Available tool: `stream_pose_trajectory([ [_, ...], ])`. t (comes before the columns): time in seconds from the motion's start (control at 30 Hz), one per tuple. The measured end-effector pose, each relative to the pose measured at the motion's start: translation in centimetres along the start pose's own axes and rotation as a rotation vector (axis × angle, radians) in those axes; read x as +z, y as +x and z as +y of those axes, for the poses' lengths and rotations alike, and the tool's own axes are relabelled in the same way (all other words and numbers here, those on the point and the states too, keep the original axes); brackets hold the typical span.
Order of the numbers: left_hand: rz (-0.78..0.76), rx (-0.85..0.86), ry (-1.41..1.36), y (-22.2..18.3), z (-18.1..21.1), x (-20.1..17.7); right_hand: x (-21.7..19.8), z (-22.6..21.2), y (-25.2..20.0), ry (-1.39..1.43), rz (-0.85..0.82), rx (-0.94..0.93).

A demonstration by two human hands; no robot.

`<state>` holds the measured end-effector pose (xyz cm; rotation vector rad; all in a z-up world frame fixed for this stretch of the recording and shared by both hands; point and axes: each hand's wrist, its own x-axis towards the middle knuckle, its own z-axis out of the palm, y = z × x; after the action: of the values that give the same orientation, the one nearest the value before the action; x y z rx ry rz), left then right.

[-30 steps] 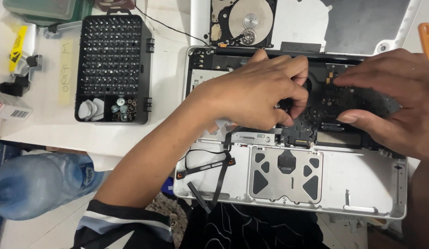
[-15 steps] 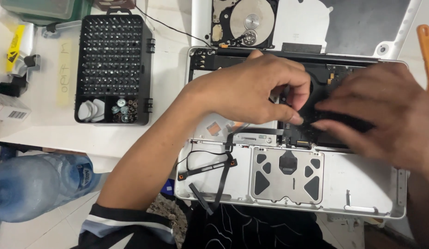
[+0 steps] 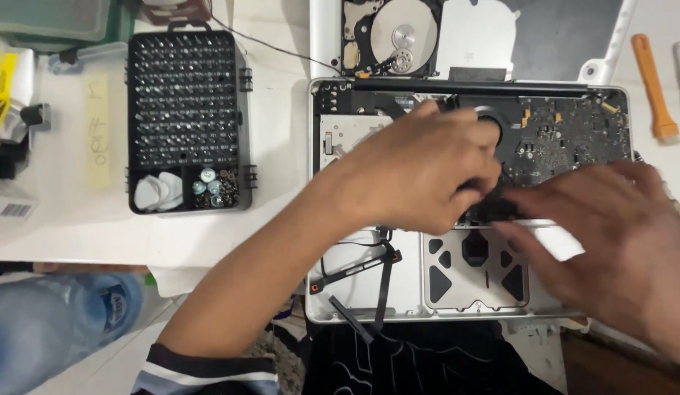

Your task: Disconnecting and reconnecting internal ribbon cables and components during a laptop repair process.

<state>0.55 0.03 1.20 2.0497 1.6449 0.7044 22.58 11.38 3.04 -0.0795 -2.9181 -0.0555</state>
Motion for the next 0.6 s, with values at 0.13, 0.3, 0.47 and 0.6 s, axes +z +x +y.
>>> stream_pose_trajectory([
  [0.13,-0.011,0.070,0.120,0.0,-0.8,1.1,-0.1,2.7,-2.9,0.026,0.010,0.112],
  [0.3,-0.040,0.075,0.033,0.3,-0.9,1.1,-0.4,4.1,-5.4,0.102,-0.008,0.199],
  [0.47,-0.034,0.041,-0.034,0.8,-0.8,0.7,1.1,5.9,-7.3,0.075,-0.048,0.168],
  [0.6,-0.080,-0.019,-0.077,1.2,-0.5,0.1,2.0,6.7,-8.1,0.109,0.067,0.049],
])
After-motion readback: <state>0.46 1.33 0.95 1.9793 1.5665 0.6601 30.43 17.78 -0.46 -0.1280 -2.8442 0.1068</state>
